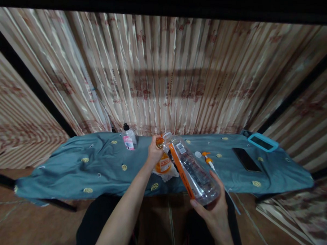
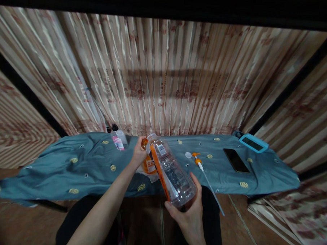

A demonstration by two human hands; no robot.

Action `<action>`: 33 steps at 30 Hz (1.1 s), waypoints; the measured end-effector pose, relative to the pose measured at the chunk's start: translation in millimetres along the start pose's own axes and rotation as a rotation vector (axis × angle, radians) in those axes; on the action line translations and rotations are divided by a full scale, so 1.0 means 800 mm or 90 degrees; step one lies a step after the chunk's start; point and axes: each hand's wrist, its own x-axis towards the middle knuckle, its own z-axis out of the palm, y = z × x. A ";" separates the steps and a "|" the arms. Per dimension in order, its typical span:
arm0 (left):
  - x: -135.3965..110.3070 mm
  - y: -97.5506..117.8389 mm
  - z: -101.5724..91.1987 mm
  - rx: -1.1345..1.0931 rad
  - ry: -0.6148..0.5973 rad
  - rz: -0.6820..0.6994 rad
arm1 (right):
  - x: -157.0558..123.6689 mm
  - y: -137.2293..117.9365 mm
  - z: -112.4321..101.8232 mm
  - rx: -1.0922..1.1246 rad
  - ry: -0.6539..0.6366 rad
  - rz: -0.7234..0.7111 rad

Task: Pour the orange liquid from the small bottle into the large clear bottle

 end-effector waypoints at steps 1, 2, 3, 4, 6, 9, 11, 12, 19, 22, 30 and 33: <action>0.000 0.002 -0.001 0.007 -0.004 0.000 | 0.000 0.001 0.000 0.000 0.002 0.000; 0.000 0.004 -0.002 0.009 -0.011 0.004 | 0.000 0.002 0.000 0.001 0.003 -0.002; 0.000 0.005 -0.003 0.011 -0.019 0.006 | 0.000 0.003 -0.001 0.001 0.002 -0.004; 0.000 0.006 -0.004 0.016 -0.024 0.005 | 0.000 0.004 -0.001 0.000 0.002 -0.008; 0.000 0.009 -0.004 0.027 -0.021 -0.003 | 0.000 0.004 -0.002 -0.011 -0.001 -0.020; 0.001 0.011 -0.005 0.059 -0.008 -0.004 | 0.002 0.004 -0.004 -0.029 -0.001 -0.036; 0.002 0.012 -0.006 0.070 -0.005 0.000 | 0.003 0.005 -0.004 -0.028 0.000 -0.036; 0.003 0.012 -0.007 0.068 -0.009 0.000 | 0.003 0.006 -0.004 -0.024 0.002 -0.031; 0.011 0.007 -0.009 0.071 0.001 -0.017 | 0.007 0.004 0.002 -0.010 -0.010 -0.031; 0.012 0.005 -0.008 0.069 0.004 -0.026 | 0.006 0.003 0.002 0.000 0.001 -0.012; 0.007 0.003 -0.002 0.056 -0.002 -0.040 | 0.009 0.025 -0.022 -0.040 -0.058 -0.090; 0.005 0.005 -0.002 0.056 -0.003 -0.040 | 0.009 0.023 -0.022 -0.054 -0.051 -0.095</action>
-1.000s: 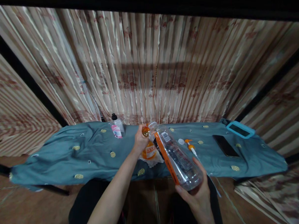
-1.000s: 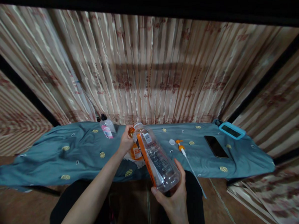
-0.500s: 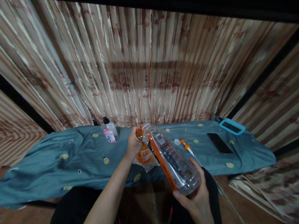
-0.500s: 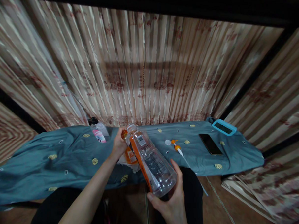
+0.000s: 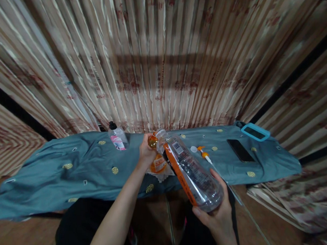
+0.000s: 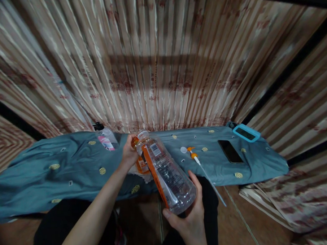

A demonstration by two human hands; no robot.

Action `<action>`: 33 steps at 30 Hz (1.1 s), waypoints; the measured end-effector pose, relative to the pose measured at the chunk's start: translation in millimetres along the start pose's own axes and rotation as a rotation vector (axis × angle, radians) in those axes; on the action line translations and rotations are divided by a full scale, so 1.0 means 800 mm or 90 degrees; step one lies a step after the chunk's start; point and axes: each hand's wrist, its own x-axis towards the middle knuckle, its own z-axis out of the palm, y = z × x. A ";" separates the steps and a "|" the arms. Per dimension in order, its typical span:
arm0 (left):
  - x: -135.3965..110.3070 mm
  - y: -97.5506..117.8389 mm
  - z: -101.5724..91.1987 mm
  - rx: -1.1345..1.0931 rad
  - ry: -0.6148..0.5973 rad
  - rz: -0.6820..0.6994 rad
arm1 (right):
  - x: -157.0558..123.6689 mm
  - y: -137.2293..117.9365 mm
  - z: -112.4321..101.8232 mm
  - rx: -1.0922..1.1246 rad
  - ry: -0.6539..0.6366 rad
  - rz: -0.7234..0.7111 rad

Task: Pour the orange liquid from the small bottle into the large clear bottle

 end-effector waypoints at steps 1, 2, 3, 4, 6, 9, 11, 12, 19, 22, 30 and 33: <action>-0.001 0.001 0.000 -0.003 0.000 0.000 | 0.000 -0.002 0.001 -0.003 0.005 0.001; -0.002 0.002 0.000 -0.005 -0.001 0.001 | 0.000 -0.003 0.001 -0.006 0.008 0.002; -0.003 0.002 0.001 -0.008 0.000 0.002 | 0.000 -0.004 0.001 -0.009 0.007 0.001; -0.003 0.003 0.001 -0.010 0.001 0.003 | -0.001 -0.004 0.001 -0.012 0.005 -0.003; -0.004 0.004 0.002 -0.013 0.003 0.008 | -0.002 -0.003 0.000 -0.015 0.001 -0.010; -0.005 0.003 0.002 -0.012 0.005 0.013 | -0.003 -0.006 0.002 -0.014 0.003 0.012; -0.005 0.002 0.001 -0.004 0.008 0.014 | -0.005 -0.015 0.008 -0.005 0.025 0.054; -0.004 0.001 0.001 -0.002 0.009 0.014 | -0.005 -0.022 0.012 0.005 0.044 0.077; -0.006 0.005 0.002 -0.015 0.018 0.027 | -0.007 -0.053 0.029 -0.005 0.085 0.122; -0.008 0.007 0.001 -0.008 0.019 0.021 | -0.009 -0.049 0.027 0.005 0.085 0.134; -0.009 0.006 0.001 -0.001 0.018 0.020 | -0.010 -0.048 0.029 0.009 0.104 0.110; -0.009 0.007 0.001 0.005 0.025 0.023 | -0.010 -0.050 0.031 0.014 0.102 0.114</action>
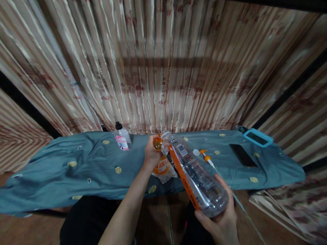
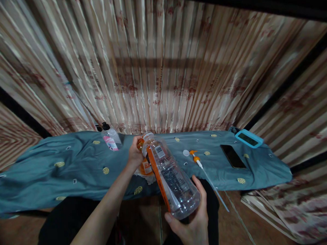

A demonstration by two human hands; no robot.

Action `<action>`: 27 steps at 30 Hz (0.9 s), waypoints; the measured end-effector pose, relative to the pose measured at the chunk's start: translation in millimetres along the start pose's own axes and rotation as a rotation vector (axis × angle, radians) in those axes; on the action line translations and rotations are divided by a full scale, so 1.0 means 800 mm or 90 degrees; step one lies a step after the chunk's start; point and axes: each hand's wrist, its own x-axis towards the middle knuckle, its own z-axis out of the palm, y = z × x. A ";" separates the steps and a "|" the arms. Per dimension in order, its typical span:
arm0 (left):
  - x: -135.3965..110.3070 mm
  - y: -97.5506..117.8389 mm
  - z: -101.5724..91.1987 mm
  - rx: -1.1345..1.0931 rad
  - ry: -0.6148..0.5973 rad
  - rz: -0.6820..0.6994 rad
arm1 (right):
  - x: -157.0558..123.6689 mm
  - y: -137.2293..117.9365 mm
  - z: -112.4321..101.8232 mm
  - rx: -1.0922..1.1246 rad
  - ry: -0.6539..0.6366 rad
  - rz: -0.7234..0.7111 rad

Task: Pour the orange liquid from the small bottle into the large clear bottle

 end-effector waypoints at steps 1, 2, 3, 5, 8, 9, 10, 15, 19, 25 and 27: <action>0.000 0.000 0.000 0.001 0.001 0.001 | 0.000 0.000 0.000 0.002 0.000 -0.001; 0.000 0.000 0.000 0.001 0.002 0.004 | 0.000 -0.001 0.001 0.001 0.001 -0.004; 0.000 0.000 0.000 0.002 0.003 0.007 | 0.000 -0.001 0.001 -0.001 0.004 -0.008; 0.001 -0.001 0.000 0.008 0.004 0.013 | 0.000 0.000 0.002 -0.009 0.010 -0.015; 0.001 -0.003 -0.001 0.008 0.004 0.014 | 0.000 0.001 0.002 -0.016 0.012 -0.014; 0.001 -0.003 -0.001 0.005 0.002 0.012 | 0.000 0.002 0.002 -0.019 0.012 -0.018; 0.001 -0.004 -0.001 0.004 0.001 0.012 | 0.000 0.002 0.002 -0.021 0.011 -0.021; 0.001 -0.008 0.002 -0.013 0.003 0.009 | -0.002 0.005 0.000 -0.019 0.006 -0.014; 0.000 -0.009 0.003 -0.033 0.001 0.009 | -0.003 0.006 0.000 -0.012 0.003 -0.013; 0.001 -0.012 0.002 -0.025 -0.007 0.007 | -0.002 0.006 0.000 -0.017 -0.003 -0.024; 0.001 -0.012 0.002 -0.018 -0.006 0.011 | -0.002 0.005 0.000 -0.019 -0.004 -0.027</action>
